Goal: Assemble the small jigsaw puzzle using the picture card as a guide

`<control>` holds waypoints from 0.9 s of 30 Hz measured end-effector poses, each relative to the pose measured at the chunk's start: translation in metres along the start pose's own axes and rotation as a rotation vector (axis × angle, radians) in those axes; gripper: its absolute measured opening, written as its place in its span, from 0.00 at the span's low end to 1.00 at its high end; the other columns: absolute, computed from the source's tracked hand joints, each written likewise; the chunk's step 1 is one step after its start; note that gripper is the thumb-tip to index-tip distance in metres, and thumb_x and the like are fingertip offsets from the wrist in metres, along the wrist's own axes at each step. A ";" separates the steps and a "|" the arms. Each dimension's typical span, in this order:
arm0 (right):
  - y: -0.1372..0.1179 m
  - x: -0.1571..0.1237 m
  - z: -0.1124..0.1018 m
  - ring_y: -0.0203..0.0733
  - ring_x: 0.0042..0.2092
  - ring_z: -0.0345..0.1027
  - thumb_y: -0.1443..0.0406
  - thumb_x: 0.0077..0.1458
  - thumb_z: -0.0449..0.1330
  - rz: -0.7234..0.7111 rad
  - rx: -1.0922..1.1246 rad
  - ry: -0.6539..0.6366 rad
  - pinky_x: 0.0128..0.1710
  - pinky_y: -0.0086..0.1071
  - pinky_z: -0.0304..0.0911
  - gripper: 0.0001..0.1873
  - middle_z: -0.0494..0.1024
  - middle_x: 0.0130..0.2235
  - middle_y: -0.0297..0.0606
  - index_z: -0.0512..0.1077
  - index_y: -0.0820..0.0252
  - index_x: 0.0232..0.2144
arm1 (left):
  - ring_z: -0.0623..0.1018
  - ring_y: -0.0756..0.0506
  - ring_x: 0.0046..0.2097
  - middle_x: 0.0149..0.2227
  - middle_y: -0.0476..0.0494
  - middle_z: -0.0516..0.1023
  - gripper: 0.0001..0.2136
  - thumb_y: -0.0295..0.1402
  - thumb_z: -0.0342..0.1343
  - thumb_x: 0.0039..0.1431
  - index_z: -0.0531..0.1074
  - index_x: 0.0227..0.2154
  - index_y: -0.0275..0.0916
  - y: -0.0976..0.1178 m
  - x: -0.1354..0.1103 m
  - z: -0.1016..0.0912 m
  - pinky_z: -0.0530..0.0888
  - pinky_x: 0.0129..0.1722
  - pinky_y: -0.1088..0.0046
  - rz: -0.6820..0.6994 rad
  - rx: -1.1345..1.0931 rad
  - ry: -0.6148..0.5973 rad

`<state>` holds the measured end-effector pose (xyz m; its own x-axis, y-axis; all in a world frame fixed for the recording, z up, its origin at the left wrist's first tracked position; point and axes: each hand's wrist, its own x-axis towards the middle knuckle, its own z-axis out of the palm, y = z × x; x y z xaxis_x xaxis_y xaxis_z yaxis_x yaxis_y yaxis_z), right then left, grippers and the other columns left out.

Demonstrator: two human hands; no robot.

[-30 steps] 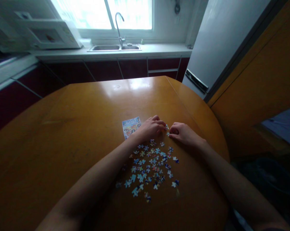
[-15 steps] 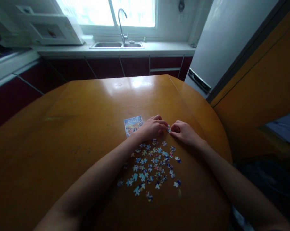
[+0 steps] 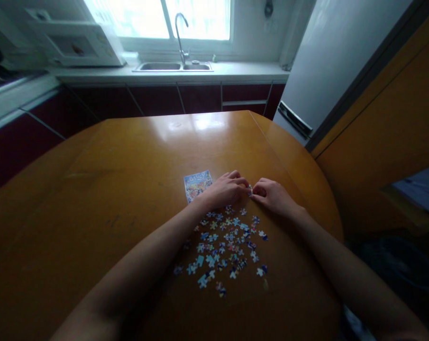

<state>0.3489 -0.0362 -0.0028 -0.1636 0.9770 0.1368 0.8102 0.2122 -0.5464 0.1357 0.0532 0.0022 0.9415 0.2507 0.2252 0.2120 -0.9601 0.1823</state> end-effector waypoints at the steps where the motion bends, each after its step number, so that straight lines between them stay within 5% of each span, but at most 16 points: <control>1: 0.000 0.000 -0.001 0.38 0.33 0.68 0.62 0.56 0.65 -0.002 0.006 0.000 0.33 0.32 0.62 0.04 0.75 0.34 0.36 0.76 0.56 0.31 | 0.67 0.41 0.50 0.52 0.49 0.78 0.16 0.30 0.58 0.64 0.75 0.53 0.52 0.001 0.000 0.000 0.65 0.51 0.65 0.001 0.008 -0.005; 10: -0.001 -0.003 -0.011 0.41 0.38 0.71 0.63 0.60 0.61 -0.092 -0.007 -0.091 0.39 0.35 0.65 0.08 0.78 0.40 0.39 0.81 0.53 0.33 | 0.69 0.43 0.49 0.47 0.48 0.80 0.15 0.24 0.55 0.63 0.76 0.49 0.46 0.001 0.002 0.000 0.67 0.50 0.68 -0.048 -0.048 0.014; 20: 0.018 0.004 -0.002 0.37 0.30 0.67 0.65 0.58 0.61 0.054 0.305 -0.039 0.30 0.31 0.62 0.04 0.75 0.29 0.33 0.74 0.59 0.36 | 0.75 0.45 0.45 0.43 0.41 0.79 0.18 0.20 0.49 0.59 0.78 0.46 0.39 0.003 0.005 -0.003 0.73 0.49 0.69 -0.253 -0.352 0.014; 27: 0.021 0.001 -0.013 0.38 0.34 0.67 0.61 0.55 0.65 -0.058 0.248 -0.153 0.35 0.33 0.63 0.11 0.73 0.35 0.36 0.79 0.58 0.41 | 0.77 0.48 0.44 0.44 0.44 0.81 0.21 0.19 0.46 0.56 0.77 0.47 0.39 0.002 0.004 -0.007 0.73 0.46 0.71 -0.260 -0.566 0.014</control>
<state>0.3730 -0.0312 -0.0035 -0.3043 0.9508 0.0579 0.6374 0.2484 -0.7294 0.1381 0.0527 0.0101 0.8734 0.4729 0.1165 0.2591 -0.6536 0.7111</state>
